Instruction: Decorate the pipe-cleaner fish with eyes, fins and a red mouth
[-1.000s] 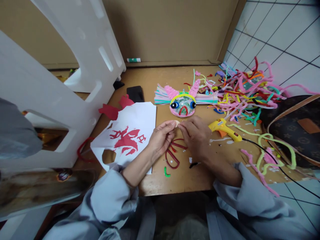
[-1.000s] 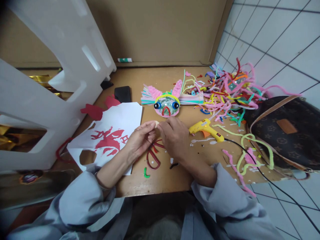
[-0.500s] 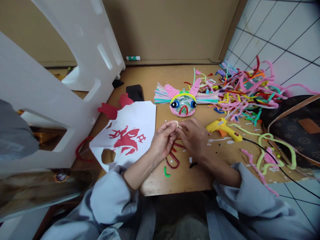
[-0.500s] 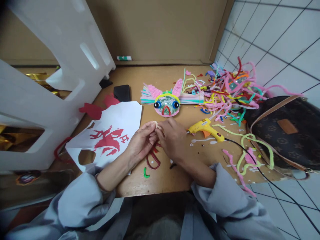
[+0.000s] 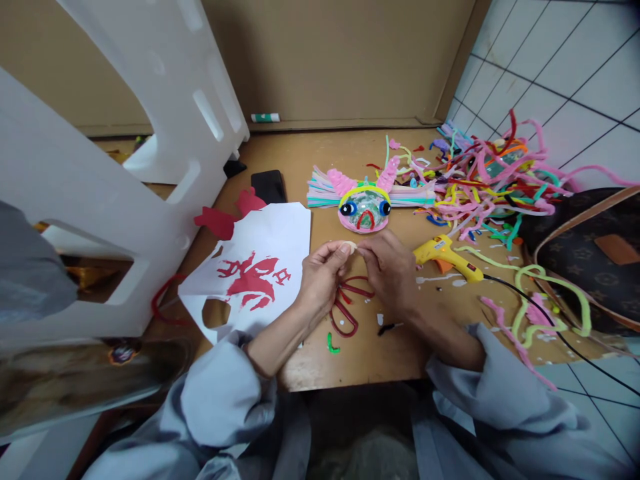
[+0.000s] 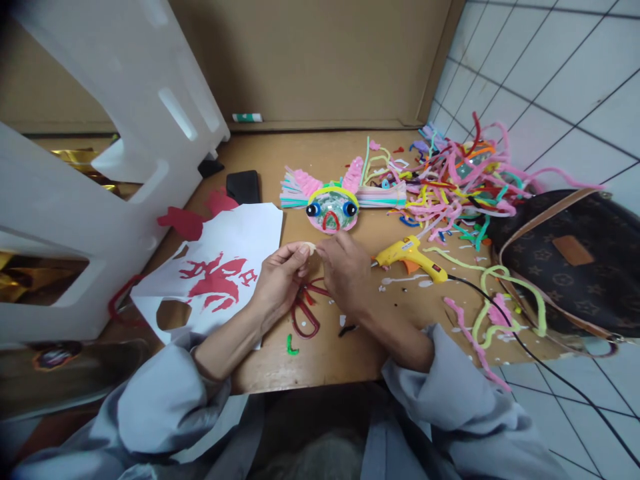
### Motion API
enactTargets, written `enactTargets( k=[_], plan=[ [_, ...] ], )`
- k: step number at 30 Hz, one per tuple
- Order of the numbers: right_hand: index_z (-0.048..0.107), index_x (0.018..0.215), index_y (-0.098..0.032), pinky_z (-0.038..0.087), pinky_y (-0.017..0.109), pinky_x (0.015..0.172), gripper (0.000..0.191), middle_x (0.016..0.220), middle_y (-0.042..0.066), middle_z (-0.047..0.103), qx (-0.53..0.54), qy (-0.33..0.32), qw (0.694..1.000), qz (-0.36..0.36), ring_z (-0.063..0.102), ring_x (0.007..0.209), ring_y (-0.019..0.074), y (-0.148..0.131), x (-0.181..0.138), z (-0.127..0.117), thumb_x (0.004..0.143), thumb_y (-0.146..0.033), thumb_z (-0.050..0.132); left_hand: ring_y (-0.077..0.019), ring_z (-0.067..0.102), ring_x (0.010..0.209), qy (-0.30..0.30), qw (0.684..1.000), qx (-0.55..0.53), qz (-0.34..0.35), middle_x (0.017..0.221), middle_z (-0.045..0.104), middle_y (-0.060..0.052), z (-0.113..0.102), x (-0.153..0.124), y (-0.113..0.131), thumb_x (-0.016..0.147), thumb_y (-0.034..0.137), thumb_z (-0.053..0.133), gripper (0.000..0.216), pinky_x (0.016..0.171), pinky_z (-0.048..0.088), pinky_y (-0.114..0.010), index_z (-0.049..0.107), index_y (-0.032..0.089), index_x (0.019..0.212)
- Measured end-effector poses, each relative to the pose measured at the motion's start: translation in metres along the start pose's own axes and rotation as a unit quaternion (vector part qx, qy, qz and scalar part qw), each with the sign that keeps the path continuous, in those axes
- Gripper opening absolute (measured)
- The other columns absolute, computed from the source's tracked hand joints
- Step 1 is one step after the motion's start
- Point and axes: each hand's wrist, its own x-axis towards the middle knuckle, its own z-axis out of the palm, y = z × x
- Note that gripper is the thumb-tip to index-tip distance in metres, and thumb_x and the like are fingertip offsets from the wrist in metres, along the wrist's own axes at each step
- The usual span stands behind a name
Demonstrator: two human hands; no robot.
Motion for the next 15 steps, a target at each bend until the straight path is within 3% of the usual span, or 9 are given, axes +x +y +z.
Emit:
enactTargets(
  k=[4, 9, 15],
  plan=[
    [0.062, 0.079, -0.02, 0.042, 0.027, 0.062, 0.025, 0.075, 0.002, 0.06, 0.005, -0.009, 1.0, -0.006, 0.056, 0.071, 0.0148, -0.004, -0.002, 0.003, 0.099, -0.02, 0.048, -0.0025, 0.038, 0.053, -0.022, 0.996, -0.08, -0.035, 0.06, 0.053, 0.005, 0.0, 0.0, -0.001, 0.055, 0.031, 0.093, 0.035, 0.051, 0.033, -0.016, 0.066, 0.012, 0.066],
    [0.064, 0.084, -0.019, 0.039, 0.028, 0.063, 0.026, 0.075, 0.003, 0.06, -0.035, -0.019, 0.999, -0.014, 0.054, 0.071, 0.0155, -0.008, -0.006, 0.006, 0.101, -0.025, 0.045, -0.0017, 0.042, 0.051, -0.004, 0.981, -0.163, -0.106, 0.06, 0.052, 0.006, 0.002, -0.001, -0.002, 0.067, 0.018, 0.087, 0.027, 0.05, 0.037, -0.012, 0.06, 0.013, 0.067],
    [0.061, 0.076, -0.019, 0.031, 0.031, 0.064, 0.024, 0.07, 0.003, 0.057, -0.176, -0.001, 0.978, -0.114, 0.047, 0.069, 0.0178, -0.012, -0.003, 0.0, 0.098, -0.023, 0.052, -0.0016, 0.047, 0.049, 0.027, 0.959, -0.228, -0.164, 0.06, 0.054, 0.006, 0.008, -0.005, -0.001, 0.074, 0.008, 0.078, 0.019, 0.049, 0.042, -0.011, 0.06, 0.013, 0.071]
  ],
)
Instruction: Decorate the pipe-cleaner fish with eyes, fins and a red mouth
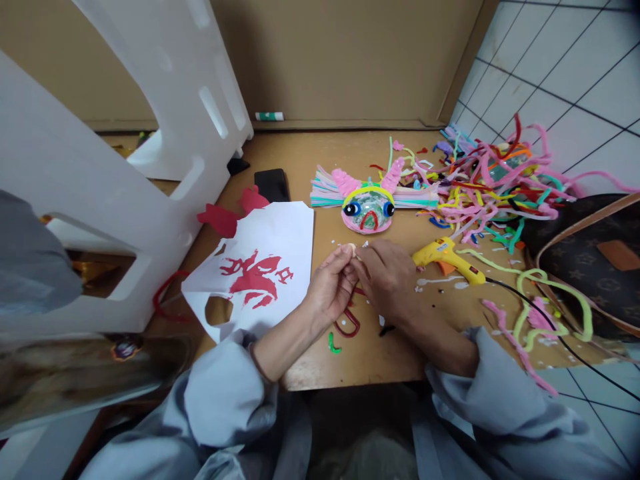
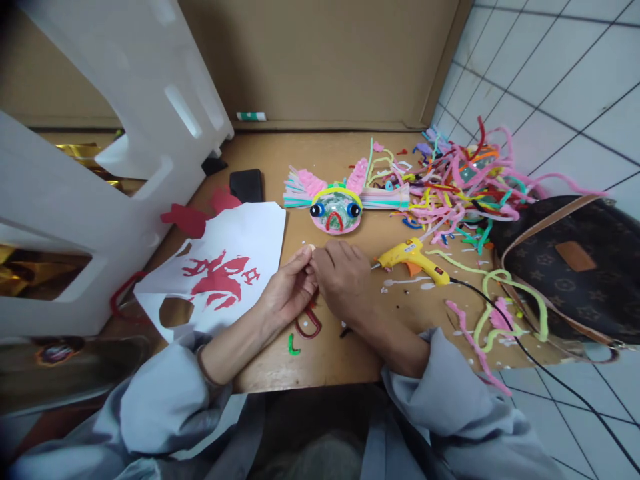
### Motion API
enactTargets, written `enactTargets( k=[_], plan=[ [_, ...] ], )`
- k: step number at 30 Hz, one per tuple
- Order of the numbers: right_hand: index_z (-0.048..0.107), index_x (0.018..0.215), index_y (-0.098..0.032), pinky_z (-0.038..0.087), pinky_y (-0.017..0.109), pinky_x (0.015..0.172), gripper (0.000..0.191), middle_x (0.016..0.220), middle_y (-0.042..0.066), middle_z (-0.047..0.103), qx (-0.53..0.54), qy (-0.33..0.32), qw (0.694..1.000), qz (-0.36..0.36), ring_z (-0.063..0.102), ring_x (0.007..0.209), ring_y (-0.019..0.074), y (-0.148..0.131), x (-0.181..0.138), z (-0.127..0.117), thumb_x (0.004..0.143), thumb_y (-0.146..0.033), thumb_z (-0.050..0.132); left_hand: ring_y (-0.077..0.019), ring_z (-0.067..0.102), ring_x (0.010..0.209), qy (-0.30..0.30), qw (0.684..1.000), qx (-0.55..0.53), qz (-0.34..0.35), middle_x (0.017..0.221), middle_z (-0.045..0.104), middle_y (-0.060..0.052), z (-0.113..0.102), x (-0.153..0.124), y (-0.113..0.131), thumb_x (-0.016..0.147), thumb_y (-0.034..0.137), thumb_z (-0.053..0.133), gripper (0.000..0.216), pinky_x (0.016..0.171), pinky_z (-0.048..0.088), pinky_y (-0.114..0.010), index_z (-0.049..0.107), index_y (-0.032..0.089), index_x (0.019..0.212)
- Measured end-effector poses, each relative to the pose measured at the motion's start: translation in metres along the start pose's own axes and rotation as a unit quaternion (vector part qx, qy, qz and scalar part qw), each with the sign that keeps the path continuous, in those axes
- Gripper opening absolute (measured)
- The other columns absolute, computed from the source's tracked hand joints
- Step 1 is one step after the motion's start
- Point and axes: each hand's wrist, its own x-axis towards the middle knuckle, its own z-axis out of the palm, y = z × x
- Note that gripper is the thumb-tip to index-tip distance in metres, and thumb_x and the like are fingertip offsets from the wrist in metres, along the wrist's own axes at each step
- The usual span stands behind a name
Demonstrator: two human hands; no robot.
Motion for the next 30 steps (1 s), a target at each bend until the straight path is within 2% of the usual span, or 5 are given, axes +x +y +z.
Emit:
enactTargets(
  k=[4, 9, 22, 27, 30],
  plan=[
    [0.057, 0.071, -0.02, 0.029, 0.032, 0.064, 0.026, 0.067, 0.002, 0.054, -0.021, 0.016, 0.999, -0.024, 0.044, 0.067, 0.0175, 0.002, 0.001, 0.0, 0.097, -0.02, 0.054, -0.0015, 0.046, 0.048, -0.003, 1.0, -0.002, -0.006, 0.06, 0.055, 0.006, 0.0, -0.001, -0.001, 0.075, 0.008, 0.076, 0.018, 0.049, 0.042, -0.011, 0.059, 0.013, 0.07],
    [0.055, 0.07, -0.023, 0.03, 0.033, 0.062, 0.029, 0.067, 0.004, 0.055, 0.002, 0.028, 1.0, -0.002, 0.044, 0.067, 0.0189, 0.007, -0.001, 0.003, 0.099, -0.024, 0.05, -0.0022, 0.048, 0.05, -0.008, 1.0, 0.018, 0.0, 0.06, 0.056, 0.005, -0.001, -0.002, -0.001, 0.074, 0.009, 0.077, 0.016, 0.051, 0.043, -0.012, 0.061, 0.012, 0.069],
    [0.058, 0.074, -0.022, 0.032, 0.032, 0.065, 0.023, 0.073, 0.003, 0.059, 0.053, -0.022, 0.997, 0.056, 0.049, 0.071, 0.0184, 0.009, -0.003, 0.008, 0.096, -0.024, 0.051, -0.0031, 0.047, 0.053, -0.014, 0.997, 0.067, 0.022, 0.06, 0.054, 0.005, -0.002, 0.0, 0.0, 0.067, 0.015, 0.08, 0.02, 0.053, 0.042, -0.015, 0.061, 0.012, 0.068],
    [0.061, 0.078, -0.021, 0.037, 0.03, 0.064, 0.018, 0.077, 0.003, 0.062, 0.121, -0.015, 0.989, 0.088, 0.055, 0.074, 0.0178, 0.015, -0.002, 0.01, 0.094, -0.028, 0.056, -0.005, 0.046, 0.053, -0.032, 0.992, 0.111, 0.045, 0.06, 0.053, 0.005, -0.006, 0.003, 0.003, 0.065, 0.028, 0.083, 0.028, 0.054, 0.041, -0.018, 0.059, 0.014, 0.068],
    [0.062, 0.08, -0.021, 0.041, 0.03, 0.065, 0.015, 0.077, 0.004, 0.064, 0.15, -0.011, 0.985, 0.087, 0.057, 0.075, 0.0185, 0.016, 0.0, 0.008, 0.093, -0.026, 0.056, -0.0055, 0.044, 0.052, -0.056, 0.977, 0.192, 0.078, 0.06, 0.056, 0.003, -0.008, 0.007, 0.009, 0.064, 0.041, 0.085, 0.034, 0.05, 0.036, -0.019, 0.066, 0.013, 0.073]
  ],
)
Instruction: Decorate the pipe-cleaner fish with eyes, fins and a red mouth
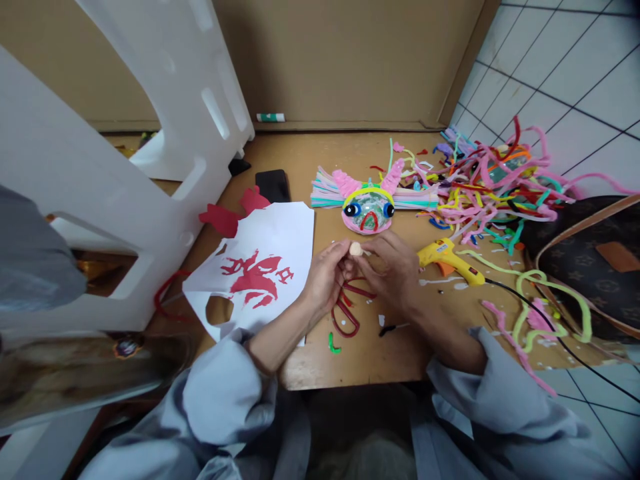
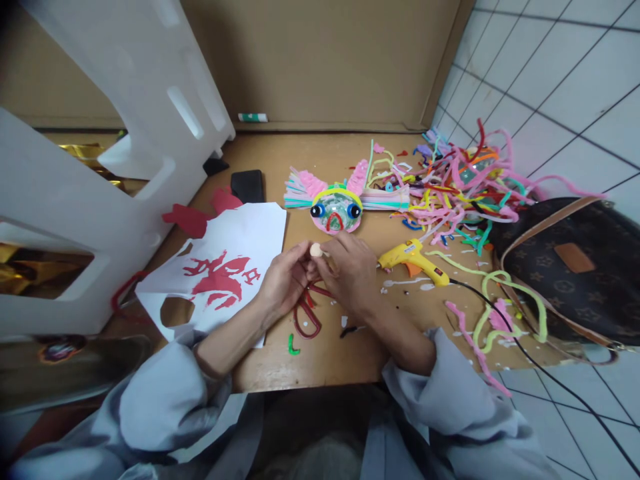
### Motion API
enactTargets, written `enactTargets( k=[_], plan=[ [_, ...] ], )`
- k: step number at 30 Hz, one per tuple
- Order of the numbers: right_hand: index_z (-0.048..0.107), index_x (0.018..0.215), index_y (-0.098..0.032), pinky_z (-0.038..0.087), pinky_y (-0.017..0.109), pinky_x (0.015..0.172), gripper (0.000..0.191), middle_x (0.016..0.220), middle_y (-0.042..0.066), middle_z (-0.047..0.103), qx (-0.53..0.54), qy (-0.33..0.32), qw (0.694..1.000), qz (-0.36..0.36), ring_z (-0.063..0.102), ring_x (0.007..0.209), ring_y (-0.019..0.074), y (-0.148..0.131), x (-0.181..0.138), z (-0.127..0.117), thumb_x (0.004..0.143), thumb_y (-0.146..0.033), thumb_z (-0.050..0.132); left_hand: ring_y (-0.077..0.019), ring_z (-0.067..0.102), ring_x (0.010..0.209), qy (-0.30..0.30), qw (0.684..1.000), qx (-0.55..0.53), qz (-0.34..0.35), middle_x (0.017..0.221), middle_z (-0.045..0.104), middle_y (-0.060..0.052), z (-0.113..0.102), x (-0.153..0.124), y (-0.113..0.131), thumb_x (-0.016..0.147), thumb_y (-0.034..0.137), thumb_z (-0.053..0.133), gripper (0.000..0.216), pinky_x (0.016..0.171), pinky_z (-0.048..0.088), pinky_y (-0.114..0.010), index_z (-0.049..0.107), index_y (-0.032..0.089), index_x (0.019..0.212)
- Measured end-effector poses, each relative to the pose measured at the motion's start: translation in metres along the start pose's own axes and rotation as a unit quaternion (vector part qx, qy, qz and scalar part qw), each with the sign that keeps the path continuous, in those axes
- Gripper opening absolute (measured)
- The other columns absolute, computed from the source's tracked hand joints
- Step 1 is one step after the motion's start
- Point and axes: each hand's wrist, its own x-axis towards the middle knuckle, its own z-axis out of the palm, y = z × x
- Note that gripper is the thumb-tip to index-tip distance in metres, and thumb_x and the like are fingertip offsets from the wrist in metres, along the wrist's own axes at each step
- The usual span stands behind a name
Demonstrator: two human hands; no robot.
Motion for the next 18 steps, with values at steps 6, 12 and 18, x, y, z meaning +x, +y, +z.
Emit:
enactTargets(
  k=[6, 12, 18],
  plan=[
    [0.067, 0.086, -0.02, 0.044, 0.03, 0.066, 0.01, 0.08, 0.004, 0.066, 0.01, -0.022, 1.0, 0.007, 0.06, 0.075, 0.0185, 0.001, 0.0, -0.003, 0.09, -0.022, 0.059, -0.0065, 0.043, 0.048, -0.057, 0.964, 0.246, 0.089, 0.056, 0.062, -0.001, -0.012, 0.009, 0.019, 0.064, 0.048, 0.086, 0.039, 0.047, 0.031, -0.02, 0.079, 0.013, 0.081],
    [0.07, 0.091, -0.022, 0.045, 0.031, 0.069, 0.014, 0.085, 0.005, 0.069, 0.008, -0.04, 0.999, 0.014, 0.062, 0.08, 0.0192, 0.002, -0.001, -0.002, 0.094, -0.024, 0.057, -0.008, 0.048, 0.042, -0.067, 0.956, 0.274, 0.083, 0.053, 0.062, 0.0, -0.01, 0.01, 0.026, 0.056, 0.044, 0.091, 0.037, 0.043, 0.037, -0.021, 0.077, 0.015, 0.073],
    [0.069, 0.094, -0.021, 0.044, 0.032, 0.07, 0.013, 0.088, 0.005, 0.07, 0.007, -0.013, 1.0, 0.008, 0.062, 0.083, 0.0192, 0.001, 0.001, -0.004, 0.095, -0.026, 0.057, -0.0069, 0.048, 0.047, -0.044, 0.967, 0.231, 0.097, 0.056, 0.063, -0.001, -0.009, 0.008, 0.02, 0.061, 0.044, 0.089, 0.034, 0.048, 0.038, -0.02, 0.077, 0.014, 0.072]
  ],
)
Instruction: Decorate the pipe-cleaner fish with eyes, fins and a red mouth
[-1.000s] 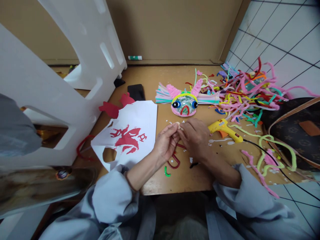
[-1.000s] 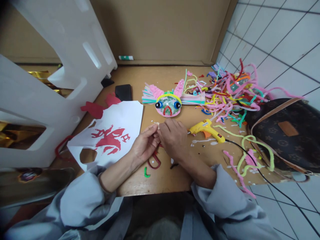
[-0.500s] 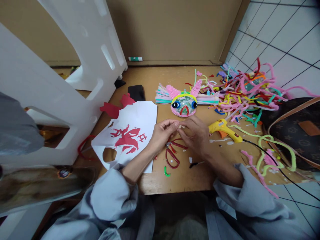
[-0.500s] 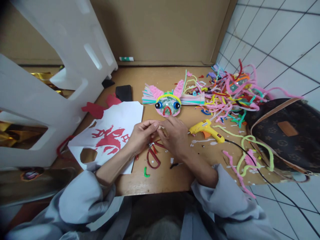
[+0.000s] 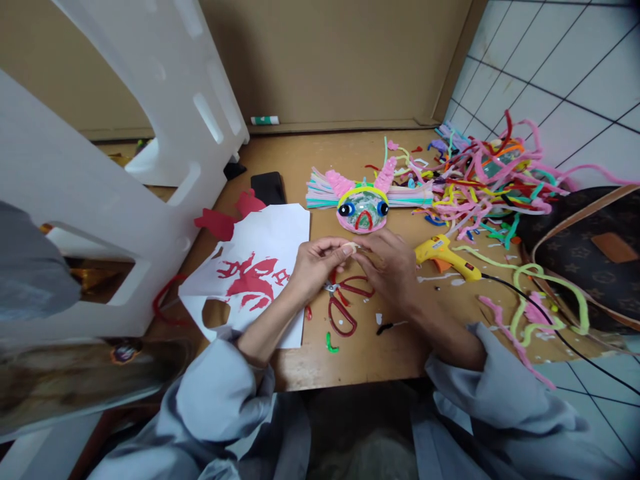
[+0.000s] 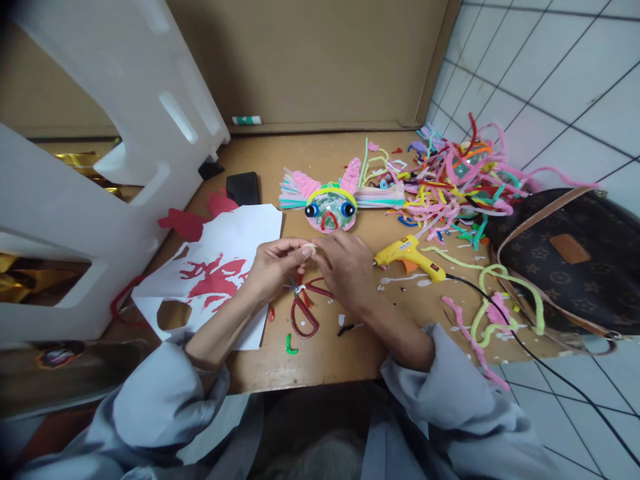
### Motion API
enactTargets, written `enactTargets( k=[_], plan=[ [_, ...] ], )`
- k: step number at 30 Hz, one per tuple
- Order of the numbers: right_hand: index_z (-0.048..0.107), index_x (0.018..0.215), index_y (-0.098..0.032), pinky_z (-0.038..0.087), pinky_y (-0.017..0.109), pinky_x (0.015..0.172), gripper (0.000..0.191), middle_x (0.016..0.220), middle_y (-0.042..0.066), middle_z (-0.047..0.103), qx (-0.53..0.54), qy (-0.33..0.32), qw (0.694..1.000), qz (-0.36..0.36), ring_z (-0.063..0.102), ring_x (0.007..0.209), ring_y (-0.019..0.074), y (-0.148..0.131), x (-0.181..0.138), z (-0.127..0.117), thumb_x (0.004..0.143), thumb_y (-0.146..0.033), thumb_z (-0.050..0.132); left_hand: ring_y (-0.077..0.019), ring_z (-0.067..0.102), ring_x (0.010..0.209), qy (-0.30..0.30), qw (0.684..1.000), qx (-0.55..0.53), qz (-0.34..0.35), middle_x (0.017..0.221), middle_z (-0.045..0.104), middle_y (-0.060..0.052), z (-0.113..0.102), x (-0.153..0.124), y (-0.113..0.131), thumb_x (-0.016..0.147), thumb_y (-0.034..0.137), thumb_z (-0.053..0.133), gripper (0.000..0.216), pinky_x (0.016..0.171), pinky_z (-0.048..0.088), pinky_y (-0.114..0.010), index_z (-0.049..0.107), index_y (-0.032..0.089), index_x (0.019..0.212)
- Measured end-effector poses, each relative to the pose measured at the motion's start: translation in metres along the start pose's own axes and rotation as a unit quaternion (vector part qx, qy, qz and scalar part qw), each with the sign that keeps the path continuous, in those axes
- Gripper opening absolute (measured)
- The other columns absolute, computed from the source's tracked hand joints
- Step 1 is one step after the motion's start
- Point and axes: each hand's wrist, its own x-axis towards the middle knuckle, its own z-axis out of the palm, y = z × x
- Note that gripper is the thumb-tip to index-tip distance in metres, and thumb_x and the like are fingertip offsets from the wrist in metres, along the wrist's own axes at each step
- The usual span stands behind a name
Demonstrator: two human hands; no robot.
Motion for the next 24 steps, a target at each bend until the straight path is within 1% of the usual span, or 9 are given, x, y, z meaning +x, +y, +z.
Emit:
enactTargets(
  k=[5, 9, 12, 14, 18, 22, 24],
  plan=[
    [0.069, 0.09, -0.022, 0.04, 0.033, 0.069, 0.017, 0.084, 0.005, 0.068, -0.035, 0.011, 0.999, -0.017, 0.06, 0.08, 0.0194, 0.0, 0.001, 0.0, 0.097, -0.03, 0.055, -0.0065, 0.047, 0.048, 0.002, 0.999, -0.045, -0.027, 0.056, 0.062, 0.0, -0.001, 0.002, -0.004, 0.057, 0.044, 0.09, 0.035, 0.049, 0.038, -0.021, 0.076, 0.014, 0.07],
    [0.068, 0.086, -0.022, 0.039, 0.032, 0.068, 0.022, 0.08, 0.005, 0.066, -0.041, 0.019, 0.999, -0.028, 0.058, 0.078, 0.0188, 0.0, 0.0, 0.0, 0.098, -0.03, 0.053, -0.0053, 0.047, 0.048, 0.014, 0.995, -0.086, -0.056, 0.059, 0.064, -0.001, 0.001, 0.002, -0.004, 0.051, 0.04, 0.093, 0.037, 0.049, 0.038, -0.02, 0.076, 0.013, 0.069],
    [0.068, 0.084, -0.021, 0.037, 0.033, 0.068, 0.025, 0.079, 0.005, 0.067, -0.068, 0.019, 0.997, -0.043, 0.056, 0.076, 0.0185, -0.002, 0.0, -0.001, 0.1, -0.03, 0.05, -0.0047, 0.047, 0.051, 0.025, 0.991, -0.113, -0.064, 0.061, 0.065, -0.001, 0.005, 0.0, -0.006, 0.052, 0.036, 0.093, 0.034, 0.05, 0.037, -0.019, 0.076, 0.013, 0.07],
    [0.067, 0.084, -0.02, 0.036, 0.033, 0.067, 0.025, 0.079, 0.005, 0.067, -0.093, 0.022, 0.994, -0.059, 0.055, 0.074, 0.0185, -0.003, -0.001, -0.001, 0.1, -0.03, 0.05, -0.0041, 0.046, 0.052, 0.035, 0.988, -0.136, -0.07, 0.063, 0.065, -0.001, 0.007, -0.001, -0.008, 0.053, 0.034, 0.093, 0.033, 0.051, 0.037, -0.018, 0.076, 0.013, 0.071],
    [0.067, 0.084, -0.02, 0.033, 0.033, 0.065, 0.024, 0.076, 0.005, 0.066, -0.122, 0.027, 0.989, -0.083, 0.054, 0.073, 0.0183, -0.003, -0.002, 0.0, 0.099, -0.028, 0.051, -0.0034, 0.045, 0.053, 0.042, 0.974, -0.196, -0.102, 0.062, 0.063, 0.001, 0.011, -0.004, -0.011, 0.049, 0.033, 0.094, 0.035, 0.05, 0.035, -0.017, 0.075, 0.012, 0.07],
    [0.066, 0.084, -0.021, 0.032, 0.033, 0.067, 0.022, 0.076, 0.004, 0.065, -0.113, 0.022, 0.991, -0.072, 0.053, 0.073, 0.0181, -0.004, -0.003, 0.0, 0.099, -0.026, 0.05, -0.0031, 0.042, 0.051, 0.034, 0.972, -0.211, -0.097, 0.057, 0.057, 0.003, 0.012, -0.006, -0.011, 0.052, 0.031, 0.093, 0.033, 0.05, 0.034, -0.017, 0.074, 0.012, 0.071],
    [0.064, 0.082, -0.021, 0.031, 0.033, 0.067, 0.022, 0.076, 0.004, 0.064, -0.122, 0.016, 0.989, -0.083, 0.052, 0.074, 0.0183, -0.004, -0.003, 0.0, 0.099, -0.025, 0.05, -0.0031, 0.041, 0.051, 0.03, 0.973, -0.21, -0.089, 0.056, 0.055, 0.003, 0.012, -0.006, -0.011, 0.054, 0.031, 0.093, 0.033, 0.051, 0.033, -0.017, 0.073, 0.012, 0.072]
  ],
)
